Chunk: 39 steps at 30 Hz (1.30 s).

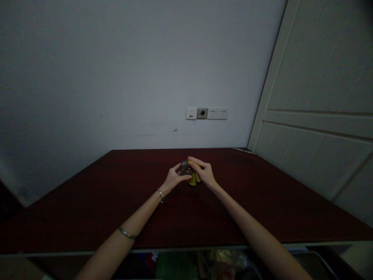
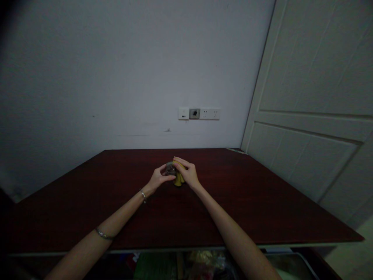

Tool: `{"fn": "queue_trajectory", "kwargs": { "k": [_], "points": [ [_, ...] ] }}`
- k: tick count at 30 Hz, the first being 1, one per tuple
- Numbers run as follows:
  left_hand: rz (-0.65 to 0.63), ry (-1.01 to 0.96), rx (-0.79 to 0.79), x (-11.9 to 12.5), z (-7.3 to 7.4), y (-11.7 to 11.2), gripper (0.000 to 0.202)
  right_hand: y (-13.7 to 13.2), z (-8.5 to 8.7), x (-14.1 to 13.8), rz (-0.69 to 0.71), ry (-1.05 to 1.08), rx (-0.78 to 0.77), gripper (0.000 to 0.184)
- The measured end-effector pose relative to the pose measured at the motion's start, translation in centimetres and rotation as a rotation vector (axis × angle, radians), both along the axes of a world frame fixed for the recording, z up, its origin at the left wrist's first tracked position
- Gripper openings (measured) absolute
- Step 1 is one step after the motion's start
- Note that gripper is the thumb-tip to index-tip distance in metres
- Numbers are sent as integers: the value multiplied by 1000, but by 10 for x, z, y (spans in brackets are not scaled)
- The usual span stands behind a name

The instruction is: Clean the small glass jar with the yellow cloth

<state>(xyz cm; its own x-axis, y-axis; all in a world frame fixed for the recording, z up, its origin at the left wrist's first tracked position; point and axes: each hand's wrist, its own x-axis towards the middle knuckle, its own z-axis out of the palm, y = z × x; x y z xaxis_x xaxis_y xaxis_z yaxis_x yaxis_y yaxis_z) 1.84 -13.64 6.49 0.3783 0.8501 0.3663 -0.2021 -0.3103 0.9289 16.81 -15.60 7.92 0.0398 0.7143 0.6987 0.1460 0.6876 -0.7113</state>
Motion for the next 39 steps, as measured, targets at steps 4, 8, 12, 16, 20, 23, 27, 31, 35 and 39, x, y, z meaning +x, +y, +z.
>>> {"fn": "queue_trajectory", "kwargs": {
  "k": [4, 8, 12, 16, 20, 23, 27, 31, 35, 39],
  "points": [
    [40, -18, -19, -1, 0, 0, 54, -5, 2, 0, 46, -73, 62, 23],
    [44, 17, -14, -3, 0, 1, 52, -7, 2, 1, 49, -113, 95, 22],
    [-1, 42, 11, -4, -1, 1, 52, -1, 1, 2, 27, -1, 28, 25],
    [-17, 39, 17, -3, -1, 1, 51, 0, 1, 1, 15, 49, -15, 27],
    [31, 52, -1, -3, -1, 2, 53, -5, 3, 1, 49, -7, 21, 24],
    [40, 57, -8, -3, 0, 1, 51, -7, 4, 1, 71, -82, 64, 22],
    [43, 54, -34, -4, 2, -2, 49, -5, 3, 1, 54, -60, 52, 22],
    [3, 35, -40, -4, 2, -3, 51, -2, 4, 0, 43, 45, -4, 24],
    [-11, 24, -69, -6, -2, 1, 47, -4, 4, 0, 72, 33, -2, 23],
    [-26, 13, -88, -8, -6, 4, 42, -9, 5, 1, 87, -29, 74, 21]
  ]
}}
